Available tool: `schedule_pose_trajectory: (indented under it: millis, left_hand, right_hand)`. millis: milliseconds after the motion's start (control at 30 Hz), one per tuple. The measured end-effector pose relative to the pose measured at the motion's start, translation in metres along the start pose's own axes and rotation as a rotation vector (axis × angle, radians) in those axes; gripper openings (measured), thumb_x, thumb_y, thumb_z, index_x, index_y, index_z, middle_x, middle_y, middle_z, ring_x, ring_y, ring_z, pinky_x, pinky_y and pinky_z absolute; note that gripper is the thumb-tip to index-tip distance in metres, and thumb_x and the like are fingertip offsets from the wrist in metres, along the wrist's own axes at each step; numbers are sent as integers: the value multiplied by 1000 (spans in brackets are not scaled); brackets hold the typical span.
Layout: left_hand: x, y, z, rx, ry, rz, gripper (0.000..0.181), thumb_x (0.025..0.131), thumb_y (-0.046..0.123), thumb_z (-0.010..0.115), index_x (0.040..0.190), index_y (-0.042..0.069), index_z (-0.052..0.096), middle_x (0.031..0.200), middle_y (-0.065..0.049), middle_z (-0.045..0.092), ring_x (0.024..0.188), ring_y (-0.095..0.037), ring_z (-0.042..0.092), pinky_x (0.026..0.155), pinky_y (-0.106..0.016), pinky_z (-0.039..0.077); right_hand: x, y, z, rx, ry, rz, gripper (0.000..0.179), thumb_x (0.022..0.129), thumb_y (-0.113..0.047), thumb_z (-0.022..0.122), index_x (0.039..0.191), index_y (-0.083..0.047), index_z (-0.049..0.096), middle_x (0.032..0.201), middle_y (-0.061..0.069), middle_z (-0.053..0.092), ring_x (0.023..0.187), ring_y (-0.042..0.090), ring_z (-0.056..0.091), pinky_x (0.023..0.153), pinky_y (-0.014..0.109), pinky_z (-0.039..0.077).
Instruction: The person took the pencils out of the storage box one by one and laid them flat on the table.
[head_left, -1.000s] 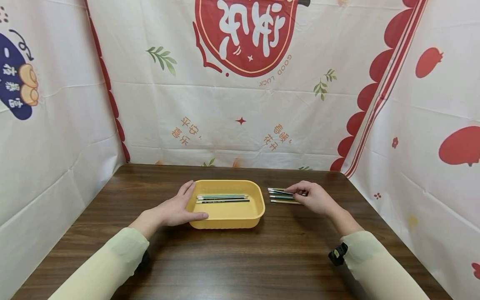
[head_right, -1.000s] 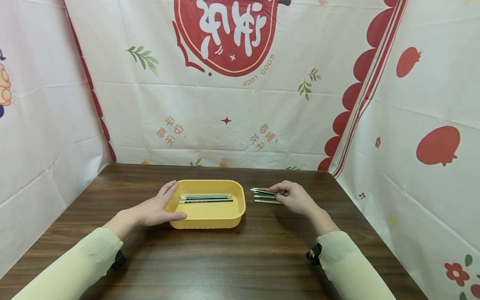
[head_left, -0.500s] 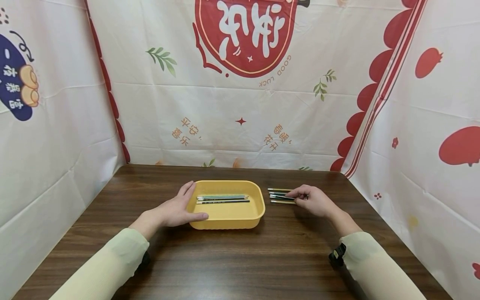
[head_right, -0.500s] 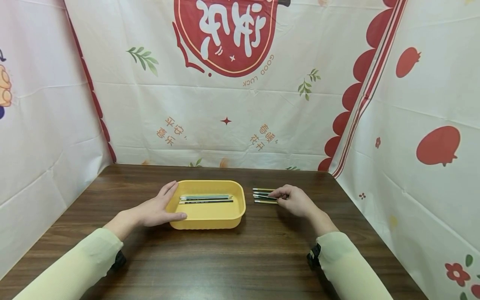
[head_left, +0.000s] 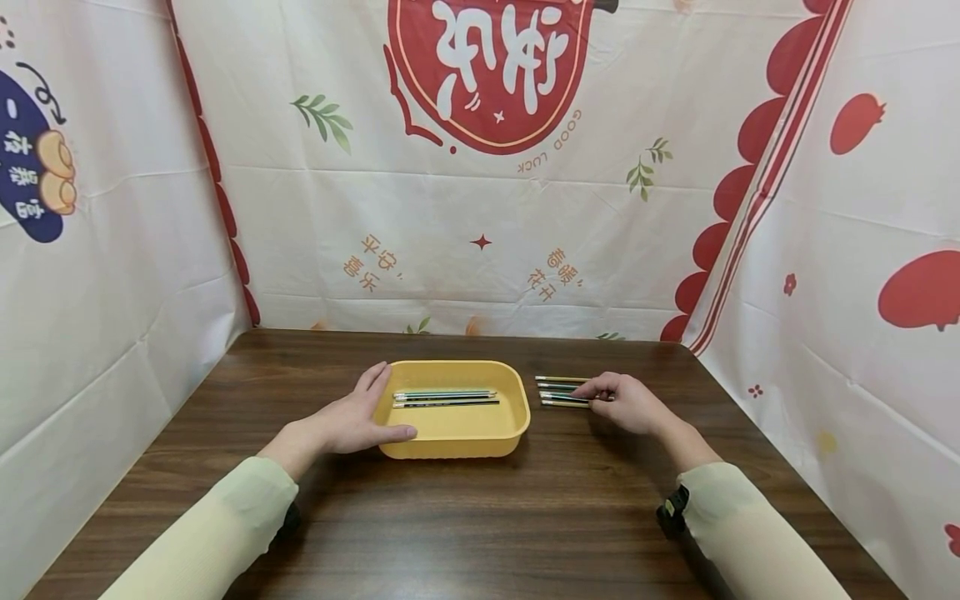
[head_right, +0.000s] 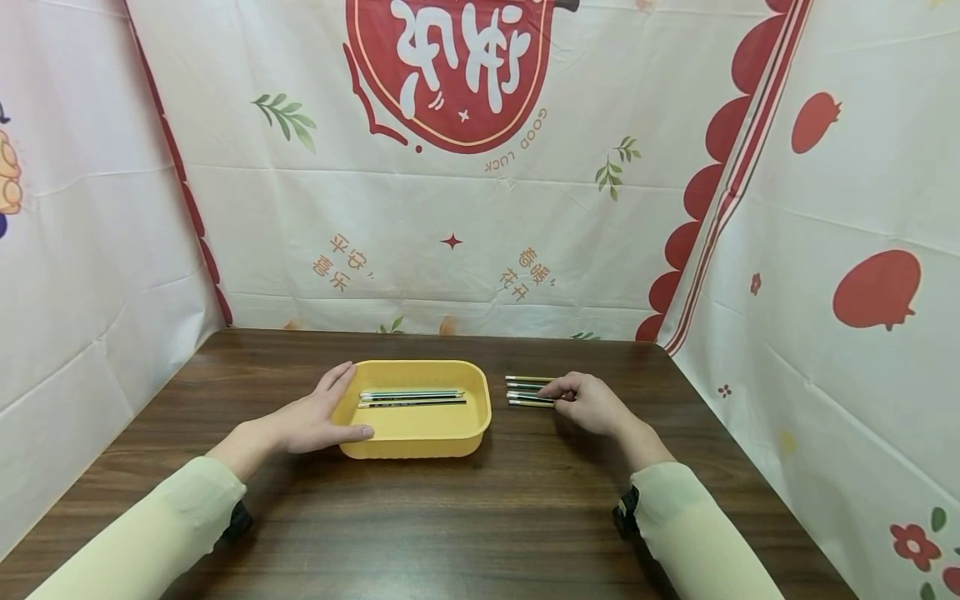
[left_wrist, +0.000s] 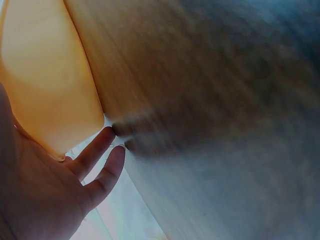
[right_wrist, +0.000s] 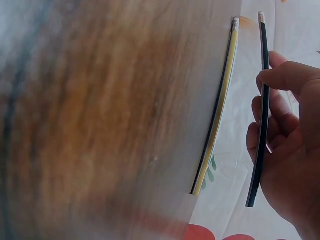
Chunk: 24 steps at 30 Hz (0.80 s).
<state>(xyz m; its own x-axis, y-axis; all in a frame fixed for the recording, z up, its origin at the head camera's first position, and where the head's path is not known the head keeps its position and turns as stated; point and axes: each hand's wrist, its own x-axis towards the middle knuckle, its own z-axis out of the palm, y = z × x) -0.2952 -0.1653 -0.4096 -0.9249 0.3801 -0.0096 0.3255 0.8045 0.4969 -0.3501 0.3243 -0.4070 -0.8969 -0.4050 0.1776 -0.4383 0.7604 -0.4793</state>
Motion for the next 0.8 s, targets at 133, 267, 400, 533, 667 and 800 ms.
schedule_pose_trajectory:
  millis: [133,267,400,533,667,800]
  left_hand:
    - [-1,0,0,-4,-3,-3,127,80,82,62,165,12,0,172,-7,-5,146,-38,39,114,-56,39]
    - [-1,0,0,-6,-4,-3,127,80,82,62,165,12,0,172,-7,-5,145,-38,40,113,-55,39]
    - [0,0,1,-4,-4,-6,127,80,82,62,165,12,0,172,-7,-5,146,-38,39,114,-56,39]
    - [1,-1,1,0,-5,-9,127,79,83,62,165,13,0,172,-6,-6,146,-38,39,114,-56,38]
    - [2,-2,2,6,-1,-13,127,79,84,61,165,14,-1,172,-6,-6,146,-37,39,114,-56,38]
    - [2,-1,1,7,-1,-20,127,79,83,62,165,14,-1,172,-6,-5,146,-37,39,114,-56,38]
  right_hand:
    - [0,0,2,-5,-12,11,29,92,-5,66,113,-21,79,107,4,73,87,14,53,76,27,45]
    - [0,1,3,-5,-19,9,30,91,-5,66,111,-23,79,107,2,74,85,13,52,75,26,44]
    - [0,2,3,6,-43,3,30,90,-3,66,111,-19,79,107,3,75,83,12,52,73,25,44]
    - [1,4,4,11,-85,7,30,90,-2,65,111,-18,79,109,1,75,83,11,54,73,24,45]
    - [2,6,4,-15,-119,9,29,91,-3,66,111,-19,79,110,-2,75,87,12,57,77,25,47]
    - [4,6,4,-48,-140,-7,28,92,-1,67,111,-18,79,110,0,75,93,14,58,81,31,48]
